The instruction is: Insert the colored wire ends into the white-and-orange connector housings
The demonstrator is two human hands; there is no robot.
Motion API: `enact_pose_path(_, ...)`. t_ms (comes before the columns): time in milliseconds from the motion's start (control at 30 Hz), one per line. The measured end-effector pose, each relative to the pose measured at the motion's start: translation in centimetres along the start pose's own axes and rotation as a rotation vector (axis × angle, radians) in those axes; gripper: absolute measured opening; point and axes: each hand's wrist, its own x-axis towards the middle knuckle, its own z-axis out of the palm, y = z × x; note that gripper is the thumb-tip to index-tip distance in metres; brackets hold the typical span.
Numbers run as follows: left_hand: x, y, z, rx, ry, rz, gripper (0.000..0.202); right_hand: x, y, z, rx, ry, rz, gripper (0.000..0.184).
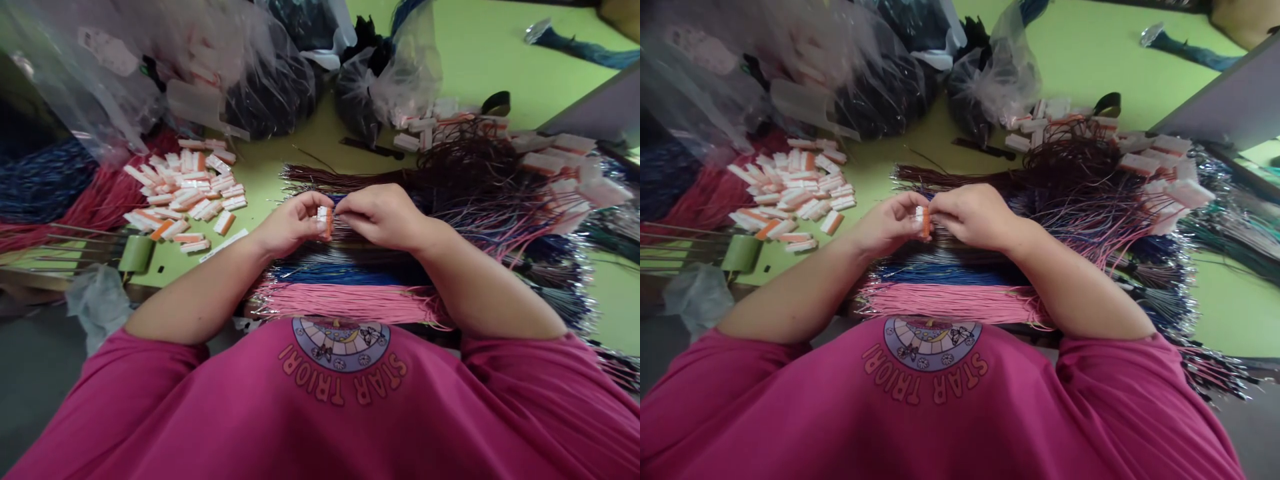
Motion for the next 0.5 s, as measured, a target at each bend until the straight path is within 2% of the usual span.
enact_pose_path(100, -0.08, 0.12, -0.13, -0.016, 0.023, 0.008, 0.053, -0.08, 0.22, 0.03, -0.076, 0.032, 0.157, 0.038)
enact_pose_path(167, -0.10, 0.17, -0.16, -0.022, 0.034, 0.013, 0.054, -0.06, 0.15, 0.15, -0.136, 0.019, 0.213, 0.039)
enact_pose_path(333, -0.09, 0.23, 0.02, -0.020, 0.071, 0.022, 0.056, 0.04, -0.40, 0.46, -0.213, 0.002, 0.240, 0.034)
enact_pose_path(500, -0.02, 0.17, 0.06, 0.011, 0.087, 0.034, 0.054, 0.06, -0.42, 0.65, -0.175, 0.077, 0.254, 0.032)
